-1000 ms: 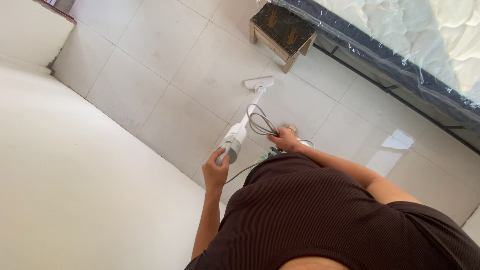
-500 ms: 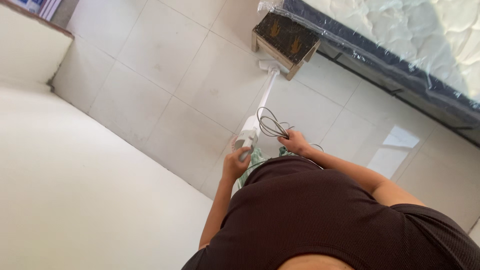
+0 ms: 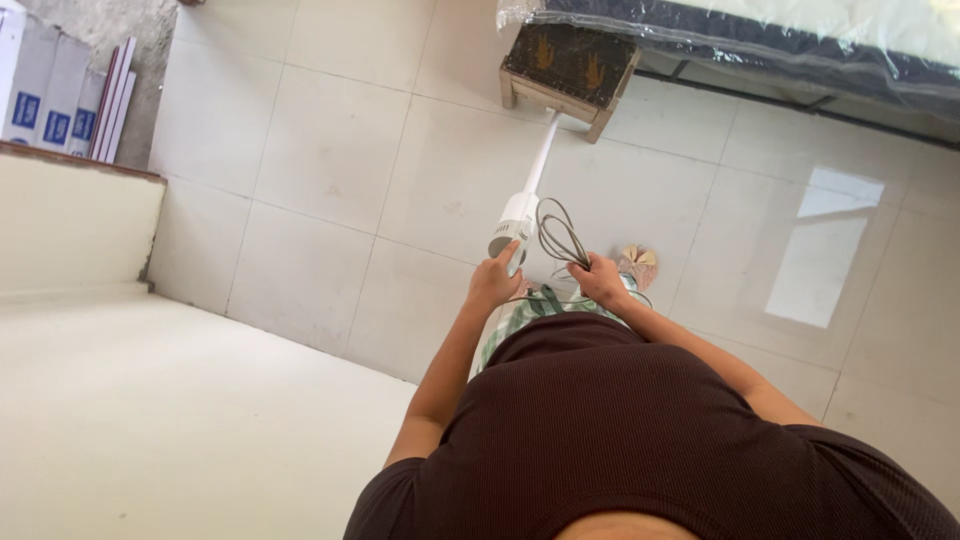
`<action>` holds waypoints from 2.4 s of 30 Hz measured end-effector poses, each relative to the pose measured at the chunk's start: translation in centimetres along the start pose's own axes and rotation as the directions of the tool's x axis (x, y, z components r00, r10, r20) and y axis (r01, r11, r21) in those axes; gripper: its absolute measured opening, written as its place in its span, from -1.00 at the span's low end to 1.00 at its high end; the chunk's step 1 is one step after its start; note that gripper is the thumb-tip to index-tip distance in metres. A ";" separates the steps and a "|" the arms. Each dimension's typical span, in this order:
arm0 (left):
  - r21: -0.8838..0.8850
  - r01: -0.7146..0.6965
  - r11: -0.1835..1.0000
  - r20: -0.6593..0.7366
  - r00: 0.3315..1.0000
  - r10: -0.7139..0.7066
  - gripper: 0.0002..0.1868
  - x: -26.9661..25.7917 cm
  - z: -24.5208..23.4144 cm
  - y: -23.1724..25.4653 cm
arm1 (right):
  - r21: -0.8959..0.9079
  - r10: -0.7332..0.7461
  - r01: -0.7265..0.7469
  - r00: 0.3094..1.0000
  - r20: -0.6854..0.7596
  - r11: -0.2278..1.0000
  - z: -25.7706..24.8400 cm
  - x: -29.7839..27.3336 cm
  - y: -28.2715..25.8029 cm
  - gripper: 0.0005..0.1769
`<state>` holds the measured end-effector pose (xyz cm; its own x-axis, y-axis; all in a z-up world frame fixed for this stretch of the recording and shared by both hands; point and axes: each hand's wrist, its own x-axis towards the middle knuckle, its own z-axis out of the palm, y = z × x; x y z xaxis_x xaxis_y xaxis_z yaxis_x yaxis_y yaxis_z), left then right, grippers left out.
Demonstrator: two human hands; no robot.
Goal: The person uses a corded stick vacuum to clean a tiled floor in a room. They move the vacuum head back and forth across the floor, navigating around a mattress and a small stool.
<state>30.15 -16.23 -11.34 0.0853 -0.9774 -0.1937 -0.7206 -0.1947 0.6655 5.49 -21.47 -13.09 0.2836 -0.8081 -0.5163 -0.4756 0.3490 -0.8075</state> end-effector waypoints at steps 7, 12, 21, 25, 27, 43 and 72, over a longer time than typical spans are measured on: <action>-0.353 -0.009 0.936 -0.269 0.959 -0.093 -0.44 -4.8 -4.0 -0.3 | 0.016 0.025 -0.025 0.999 -0.043 1.000 1.2 -0.1 0.7 -0.64; -0.565 0.439 0.699 -0.001 0.846 -0.533 -0.42 -5.8 -7.7 0.8 | 0.072 0.085 -0.081 0.995 -0.060 0.994 1.9 1.3 0.8 -0.67; -0.246 0.055 0.968 -0.026 0.998 -0.063 -0.36 -2.1 -2.0 1.5 | 0.062 0.065 -0.059 0.993 -0.096 0.996 2.6 1.2 0.9 -0.64; -0.250 -0.089 0.964 -0.079 0.994 0.071 -0.36 -1.8 -1.6 2.0 | 0.029 0.077 -0.073 0.986 -0.147 0.997 3.1 0.5 1.4 -0.65; -0.323 0.106 0.940 0.104 0.992 -0.076 -0.33 -2.1 -2.6 1.8 | 0.038 0.063 -0.058 0.989 -0.137 0.998 3.2 -0.1 2.0 -0.66; -0.142 0.343 0.929 -0.249 0.896 -0.369 -0.46 -14.6 -11.9 0.7 | -0.048 0.040 -0.030 0.974 0.225 0.998 7.0 1.5 -2.5 -0.71; -0.204 0.261 0.944 -0.295 0.903 -0.313 -0.44 -3.6 -12.0 -4.2 | -0.164 -0.098 0.119 0.986 0.132 0.979 7.1 10.6 -10.1 -0.64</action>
<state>41.08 -12.94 -4.79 0.5054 -0.8459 -0.1704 -0.5178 -0.4552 0.7243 19.22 -30.17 -12.47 0.4362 -0.7688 -0.4676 -0.5686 0.1672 -0.8054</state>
